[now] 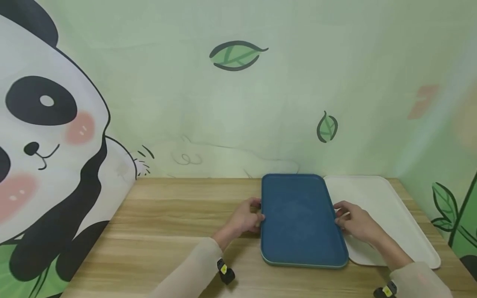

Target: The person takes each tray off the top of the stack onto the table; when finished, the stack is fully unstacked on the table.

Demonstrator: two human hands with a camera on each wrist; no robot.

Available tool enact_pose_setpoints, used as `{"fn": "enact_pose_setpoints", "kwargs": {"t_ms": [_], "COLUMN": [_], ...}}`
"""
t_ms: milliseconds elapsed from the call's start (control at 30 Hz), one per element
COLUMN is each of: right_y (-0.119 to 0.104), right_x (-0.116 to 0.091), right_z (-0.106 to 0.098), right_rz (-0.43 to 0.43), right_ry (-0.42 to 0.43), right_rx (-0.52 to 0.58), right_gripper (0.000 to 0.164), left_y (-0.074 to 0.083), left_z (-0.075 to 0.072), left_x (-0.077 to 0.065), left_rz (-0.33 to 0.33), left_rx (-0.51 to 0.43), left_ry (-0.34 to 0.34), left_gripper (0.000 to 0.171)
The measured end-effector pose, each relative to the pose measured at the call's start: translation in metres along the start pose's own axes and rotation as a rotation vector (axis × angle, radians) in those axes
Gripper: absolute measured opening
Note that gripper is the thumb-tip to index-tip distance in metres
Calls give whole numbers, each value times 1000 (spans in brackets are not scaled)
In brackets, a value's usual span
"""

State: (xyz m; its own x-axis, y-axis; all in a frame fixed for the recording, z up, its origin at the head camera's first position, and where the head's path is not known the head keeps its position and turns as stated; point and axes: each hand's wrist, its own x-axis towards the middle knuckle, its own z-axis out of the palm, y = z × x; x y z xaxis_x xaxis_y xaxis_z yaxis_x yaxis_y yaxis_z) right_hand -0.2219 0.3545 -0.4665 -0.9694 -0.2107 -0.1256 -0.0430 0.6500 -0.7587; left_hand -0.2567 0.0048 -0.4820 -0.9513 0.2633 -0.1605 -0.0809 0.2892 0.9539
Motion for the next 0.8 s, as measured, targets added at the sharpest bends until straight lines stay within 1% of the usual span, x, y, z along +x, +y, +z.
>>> {"fn": "enact_pose_setpoints", "kwargs": {"t_ms": [133, 233, 367, 500, 600, 733, 800], "right_y": [1, 2, 4, 6, 7, 11, 12], "right_x": [0, 1, 2, 3, 4, 3, 3], "right_z": [0, 0, 2, 6, 7, 4, 3], "right_rz": [6, 9, 7, 14, 27, 49, 54], "right_ry": [0, 0, 15, 31, 27, 8, 2], "right_rx": [4, 4, 2, -3, 1, 54, 80], "right_gripper": [45, 45, 45, 45, 47, 49, 49], "left_y": [1, -1, -5, -7, -5, 0, 2], "left_z": [1, 3, 5, 6, 5, 6, 6], "left_x": [1, 1, 0, -1, -2, -4, -4], "left_rz": [15, 60, 106, 118, 141, 165, 164], "left_rx": [72, 167, 239, 225, 236, 252, 251], "left_ry": [0, 32, 68, 77, 99, 131, 131], "left_gripper": [56, 60, 62, 59, 55, 54, 55]}}
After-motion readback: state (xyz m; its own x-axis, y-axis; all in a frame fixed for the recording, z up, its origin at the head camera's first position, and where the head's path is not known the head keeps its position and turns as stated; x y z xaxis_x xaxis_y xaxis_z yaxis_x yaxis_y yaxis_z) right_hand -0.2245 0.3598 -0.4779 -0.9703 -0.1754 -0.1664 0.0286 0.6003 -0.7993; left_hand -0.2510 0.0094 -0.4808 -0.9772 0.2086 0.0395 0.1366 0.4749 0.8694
